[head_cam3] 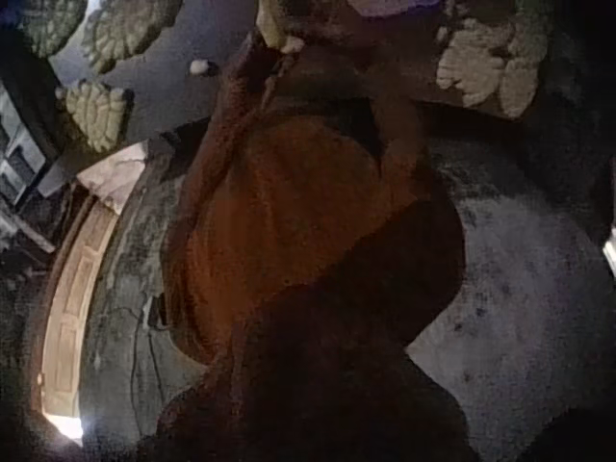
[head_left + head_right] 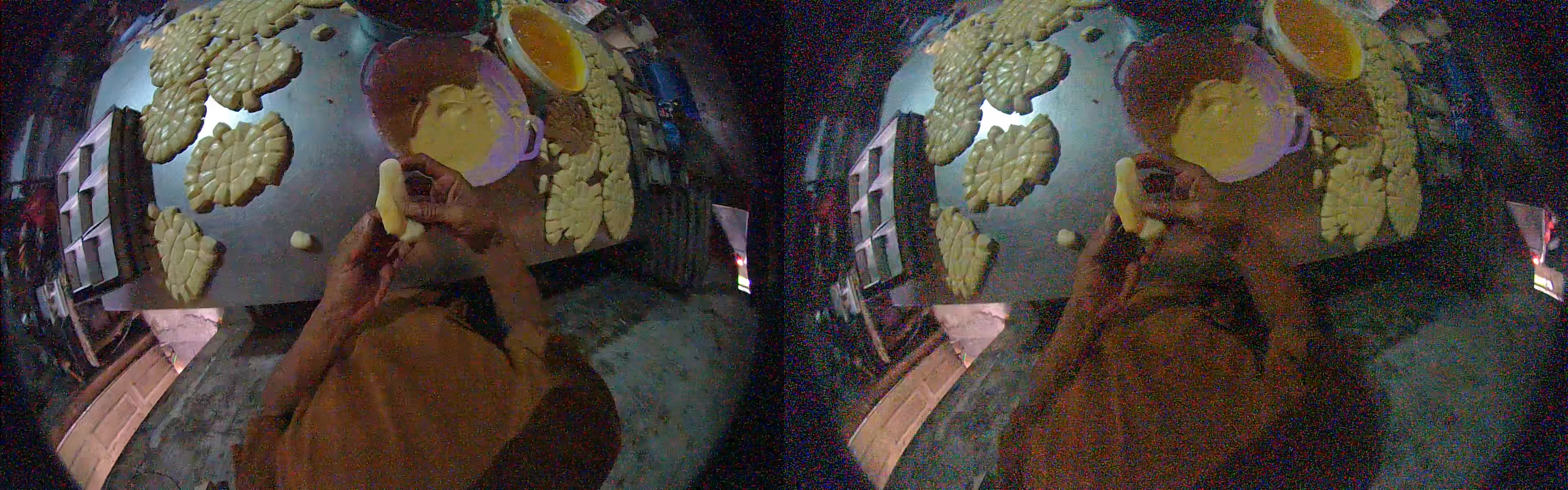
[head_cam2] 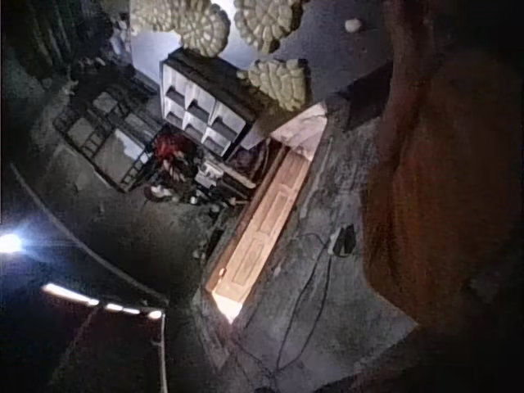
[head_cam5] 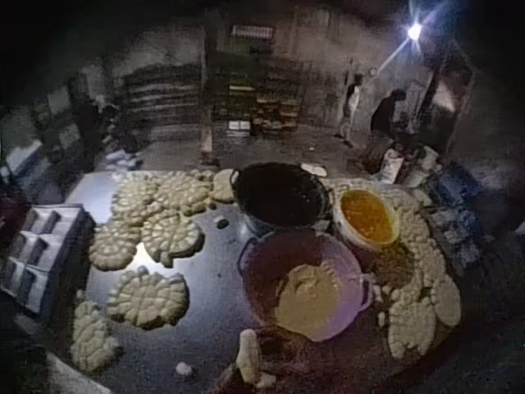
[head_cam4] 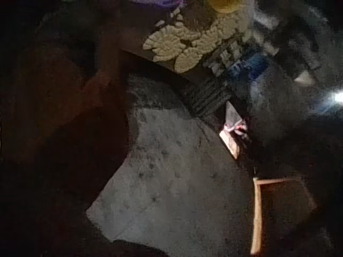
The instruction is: The person takes pieces of dough, dips them into a yellow mixture, forms them into small rounded shapes, and arranges them in baking pans.
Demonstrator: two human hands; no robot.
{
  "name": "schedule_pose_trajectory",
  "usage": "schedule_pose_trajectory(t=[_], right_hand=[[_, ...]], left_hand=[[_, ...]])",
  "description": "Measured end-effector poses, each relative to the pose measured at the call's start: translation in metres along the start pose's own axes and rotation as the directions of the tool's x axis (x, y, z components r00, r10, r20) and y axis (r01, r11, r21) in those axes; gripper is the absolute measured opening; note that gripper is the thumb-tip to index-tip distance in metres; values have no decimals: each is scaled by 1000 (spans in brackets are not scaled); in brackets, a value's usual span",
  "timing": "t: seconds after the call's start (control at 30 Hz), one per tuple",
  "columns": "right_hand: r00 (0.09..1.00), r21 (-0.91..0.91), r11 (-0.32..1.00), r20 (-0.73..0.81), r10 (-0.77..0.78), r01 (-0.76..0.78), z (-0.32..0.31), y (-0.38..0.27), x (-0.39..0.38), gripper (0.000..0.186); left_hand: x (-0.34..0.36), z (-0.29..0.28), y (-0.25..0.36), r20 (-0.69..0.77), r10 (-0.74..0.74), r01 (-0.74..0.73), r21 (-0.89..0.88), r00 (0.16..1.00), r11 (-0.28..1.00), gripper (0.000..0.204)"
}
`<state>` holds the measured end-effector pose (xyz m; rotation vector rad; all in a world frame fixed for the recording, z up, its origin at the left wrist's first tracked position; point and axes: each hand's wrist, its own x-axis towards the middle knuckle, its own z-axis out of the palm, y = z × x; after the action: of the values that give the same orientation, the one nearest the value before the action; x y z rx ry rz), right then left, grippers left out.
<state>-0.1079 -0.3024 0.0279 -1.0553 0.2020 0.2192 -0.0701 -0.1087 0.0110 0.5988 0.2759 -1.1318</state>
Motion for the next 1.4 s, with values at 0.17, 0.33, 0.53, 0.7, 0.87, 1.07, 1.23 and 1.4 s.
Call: schedule_pose_trajectory(t=[0.17,0.33,0.53,0.7,0.87,1.07,1.23,1.4], right_hand=[[983,287,944,-138,-125,161,41,48,11,56],[878,218,897,-389,-281,384,59,116,26,40],[681,-935,-45,289,-673,352,108,83,27,37],[825,-963,-61,257,-503,263,126,59,14,33],[900,-929,250,153,-408,272,124,43,24,26],[774,-890,77,345,-531,450,128,46,23,33],[670,-960,-40,224,-708,279,169,58,25,39],[561,-968,-163,244,-791,192,179,89,27,33]], left_hand=[[-29,-26,25,-1,226,-218,252,974,943,34],[-32,-61,64,29,83,-81,-59,996,995,35],[-61,-48,91,-95,367,-293,435,925,851,22],[-82,-53,106,56,353,-271,754,934,599,15],[-97,-54,117,120,159,-189,813,980,551,19],[-74,-88,106,9,47,-44,513,999,857,26],[-74,-79,93,-126,99,-76,176,987,981,29],[-75,-88,87,-91,216,-197,187,972,963,32]])
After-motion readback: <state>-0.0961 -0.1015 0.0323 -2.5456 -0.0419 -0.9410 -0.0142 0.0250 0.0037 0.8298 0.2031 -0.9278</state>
